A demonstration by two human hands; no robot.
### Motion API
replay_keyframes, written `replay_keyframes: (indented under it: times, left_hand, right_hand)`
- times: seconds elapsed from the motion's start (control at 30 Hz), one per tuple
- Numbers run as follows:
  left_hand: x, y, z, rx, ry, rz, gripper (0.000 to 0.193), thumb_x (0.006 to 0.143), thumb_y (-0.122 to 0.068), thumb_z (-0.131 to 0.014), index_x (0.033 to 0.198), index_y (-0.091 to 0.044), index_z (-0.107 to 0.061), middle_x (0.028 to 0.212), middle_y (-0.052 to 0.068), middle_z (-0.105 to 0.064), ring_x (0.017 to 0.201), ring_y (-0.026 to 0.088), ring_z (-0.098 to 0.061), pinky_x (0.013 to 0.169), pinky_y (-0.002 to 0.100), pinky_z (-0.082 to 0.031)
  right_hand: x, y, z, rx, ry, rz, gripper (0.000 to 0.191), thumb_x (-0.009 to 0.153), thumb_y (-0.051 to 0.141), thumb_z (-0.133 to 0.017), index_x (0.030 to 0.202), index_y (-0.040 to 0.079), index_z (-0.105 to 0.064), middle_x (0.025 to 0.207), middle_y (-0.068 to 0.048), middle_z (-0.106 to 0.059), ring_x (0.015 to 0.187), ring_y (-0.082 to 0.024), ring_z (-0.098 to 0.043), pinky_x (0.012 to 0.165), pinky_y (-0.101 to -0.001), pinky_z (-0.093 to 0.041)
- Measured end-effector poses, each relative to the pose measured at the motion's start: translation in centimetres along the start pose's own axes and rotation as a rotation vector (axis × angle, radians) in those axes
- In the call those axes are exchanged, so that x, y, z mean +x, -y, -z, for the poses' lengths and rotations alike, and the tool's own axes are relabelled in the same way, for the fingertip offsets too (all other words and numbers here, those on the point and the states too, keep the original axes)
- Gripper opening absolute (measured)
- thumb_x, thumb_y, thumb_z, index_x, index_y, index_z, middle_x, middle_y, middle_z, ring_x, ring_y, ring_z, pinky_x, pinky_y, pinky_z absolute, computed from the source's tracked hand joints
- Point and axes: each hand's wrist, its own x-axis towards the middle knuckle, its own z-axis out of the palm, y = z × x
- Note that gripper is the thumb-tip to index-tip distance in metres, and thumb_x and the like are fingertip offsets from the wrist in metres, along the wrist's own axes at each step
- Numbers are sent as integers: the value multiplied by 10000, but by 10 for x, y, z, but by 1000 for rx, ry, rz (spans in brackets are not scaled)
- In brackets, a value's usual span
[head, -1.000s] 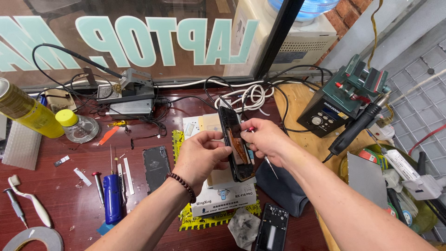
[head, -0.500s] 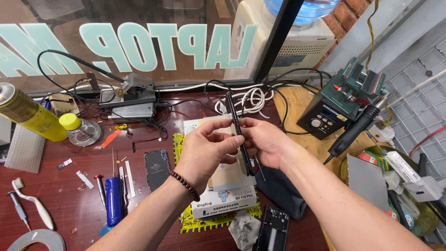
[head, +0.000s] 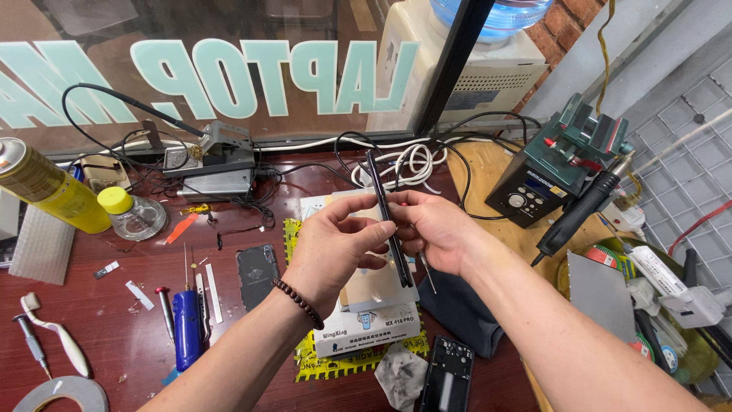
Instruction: The person uses a screwdriver to remove screws from a smartphone chassis, then uses a metal prying tool to separate the screen from the frame. The person handles the phone and tools throughout the process.
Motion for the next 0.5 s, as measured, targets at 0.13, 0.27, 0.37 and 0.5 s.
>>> replay_keyframes:
  times: [0.13, 0.27, 0.37, 0.5]
  left_hand:
    - [1, 0, 3, -18, 19, 11, 554, 805, -97, -778, 1345, -69, -652, 937, 61, -713, 758, 145, -696, 629, 304, -612]
    - [4, 3, 7, -63, 36, 26, 537, 809, -94, -784, 1329, -70, -649, 936, 56, -700, 777, 159, -699, 653, 318, -604]
    - [7, 3, 12, -187, 115, 59, 479, 861, -109, -747, 1329, -83, -649, 961, 36, -691, 831, 146, -686, 730, 345, -608]
    - [7, 1, 20, -269, 219, 134, 373, 953, -153, -613, 1325, -143, -640, 1039, 28, -720, 903, 136, -699, 828, 372, -579]
  right_hand:
    - [0, 1, 0, 0, 2, 11, 122, 966, 150, -632, 1083, 125, -658, 753, 55, -553, 565, -30, -449, 436, -192, -310]
    - [-1, 2, -2, 14, 10, 6, 127, 970, 148, -626, 1091, 124, -655, 755, 56, -558, 563, -30, -449, 430, -193, -308]
    - [-1, 2, -3, 8, 3, 12, 143, 974, 142, -620, 1110, 114, -655, 762, 49, -570, 565, -32, -460, 427, -191, -308]
    - [-1, 5, 0, 32, -15, 34, 160, 980, 142, -607, 1123, 90, -656, 791, 27, -617, 544, -32, -433, 413, -189, -296]
